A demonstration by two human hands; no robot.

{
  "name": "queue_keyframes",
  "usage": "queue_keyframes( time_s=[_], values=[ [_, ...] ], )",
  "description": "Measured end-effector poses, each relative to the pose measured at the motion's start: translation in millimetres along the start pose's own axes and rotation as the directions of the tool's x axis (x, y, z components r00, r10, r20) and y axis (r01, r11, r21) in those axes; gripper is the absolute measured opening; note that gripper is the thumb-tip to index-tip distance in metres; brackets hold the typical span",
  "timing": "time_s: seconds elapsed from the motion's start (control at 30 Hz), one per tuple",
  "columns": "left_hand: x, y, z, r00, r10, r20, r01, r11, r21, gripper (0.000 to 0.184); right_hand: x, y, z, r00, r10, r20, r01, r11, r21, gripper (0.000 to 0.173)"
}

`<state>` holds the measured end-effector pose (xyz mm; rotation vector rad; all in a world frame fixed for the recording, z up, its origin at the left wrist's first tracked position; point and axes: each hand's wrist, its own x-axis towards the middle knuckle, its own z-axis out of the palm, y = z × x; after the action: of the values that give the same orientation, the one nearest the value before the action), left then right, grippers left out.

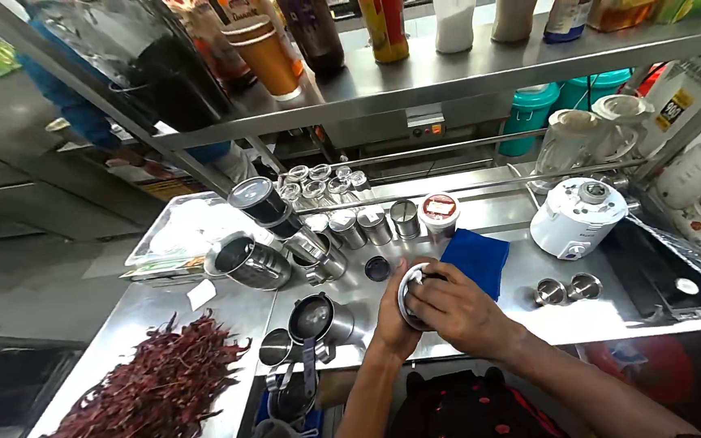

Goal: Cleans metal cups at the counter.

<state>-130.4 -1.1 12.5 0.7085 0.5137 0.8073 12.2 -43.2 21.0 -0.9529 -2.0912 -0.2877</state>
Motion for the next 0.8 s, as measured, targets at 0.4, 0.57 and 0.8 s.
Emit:
queue_keyframes(
  time_s=[0.4,0.57,0.8],
  values=[
    [-1.0,-22.1,-29.7,0.951,-0.218,-0.219,0.271,0.928,0.256,0.058,-40.8,22.6,8.3,0.924,-0.137,0.357,0.05,0.969,0.242,0.016],
    [0.9,-28.8,-19.7,0.915,-0.272,-0.298,0.377,0.841,0.389,0.065,-67.4,19.8,46.4,0.99,-0.141,0.014,0.141,0.967,-0.211,0.013],
    [4.4,-59.3,-39.2,0.976,0.195,-0.096,-0.038,0.589,0.807,0.047,-91.5,-18.7,62.3,0.624,0.743,0.244,-0.735,0.45,0.507,0.008]
  ],
)
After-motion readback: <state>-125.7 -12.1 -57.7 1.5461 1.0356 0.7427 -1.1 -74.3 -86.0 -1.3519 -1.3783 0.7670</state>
